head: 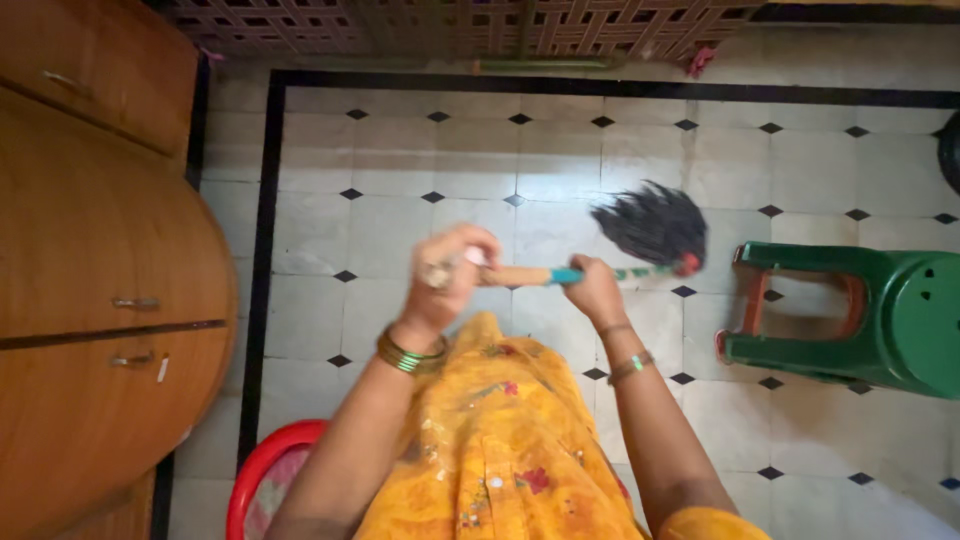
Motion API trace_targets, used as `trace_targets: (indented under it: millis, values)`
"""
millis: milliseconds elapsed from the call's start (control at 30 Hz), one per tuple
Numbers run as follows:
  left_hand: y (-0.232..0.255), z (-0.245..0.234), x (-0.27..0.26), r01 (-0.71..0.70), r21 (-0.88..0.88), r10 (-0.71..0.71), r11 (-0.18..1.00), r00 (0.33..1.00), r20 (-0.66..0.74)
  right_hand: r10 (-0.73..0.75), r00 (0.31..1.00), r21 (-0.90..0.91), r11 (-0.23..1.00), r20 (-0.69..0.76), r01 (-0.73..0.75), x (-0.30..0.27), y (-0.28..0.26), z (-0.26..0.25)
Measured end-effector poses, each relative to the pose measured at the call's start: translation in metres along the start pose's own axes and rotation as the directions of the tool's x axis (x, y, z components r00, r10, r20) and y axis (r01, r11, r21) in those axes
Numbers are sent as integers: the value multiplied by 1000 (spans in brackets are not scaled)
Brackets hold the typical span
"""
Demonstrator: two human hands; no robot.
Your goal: The person mops a tiled floor using a traditional mop. They move the mop head across various sections of the floor, including near a bed, around a green stool, and into a red bucket.
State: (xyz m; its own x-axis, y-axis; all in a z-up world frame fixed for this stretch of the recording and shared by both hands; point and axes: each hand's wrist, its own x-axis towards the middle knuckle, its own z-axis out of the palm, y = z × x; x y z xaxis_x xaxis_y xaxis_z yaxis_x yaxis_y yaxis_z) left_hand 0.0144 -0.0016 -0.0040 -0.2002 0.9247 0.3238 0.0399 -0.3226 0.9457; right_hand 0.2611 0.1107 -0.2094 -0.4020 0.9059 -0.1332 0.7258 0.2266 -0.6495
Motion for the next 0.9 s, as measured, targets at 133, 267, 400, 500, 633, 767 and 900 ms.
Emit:
trace_targets:
  millis: [133, 267, 400, 500, 633, 767, 900]
  values:
    - [-20, 26, -25, 96, -222, -38, 970, 967, 253, 28, 990, 25, 999, -135, -25, -40, 53, 6]
    - [-38, 18, -56, 385, -356, -371, 851, 922, 111, 15, 987, 130, 992, -158, 5, -48, 61, 35]
    - [-24, -17, -70, 156, -524, -248, 838, 963, -110, -77, 989, 90, 992, -123, 89, -34, 8, 65]
    - [16, -57, -85, 17, -548, -112, 836, 984, -140, -155, 977, 123, 977, -148, 174, -34, -64, 85]
    - [91, -98, -123, -55, -454, -39, 889, 980, -195, -185, 978, 204, 958, -102, 202, -51, -157, 112]
    - [166, -123, -169, -140, -113, 109, 984, 965, -240, -297, 954, 354, 898, 51, 261, -72, -230, 152]
    - [218, -144, -210, -194, 86, 210, 977, 939, -272, -521, 842, 479, 780, 140, 403, -98, -299, 205]
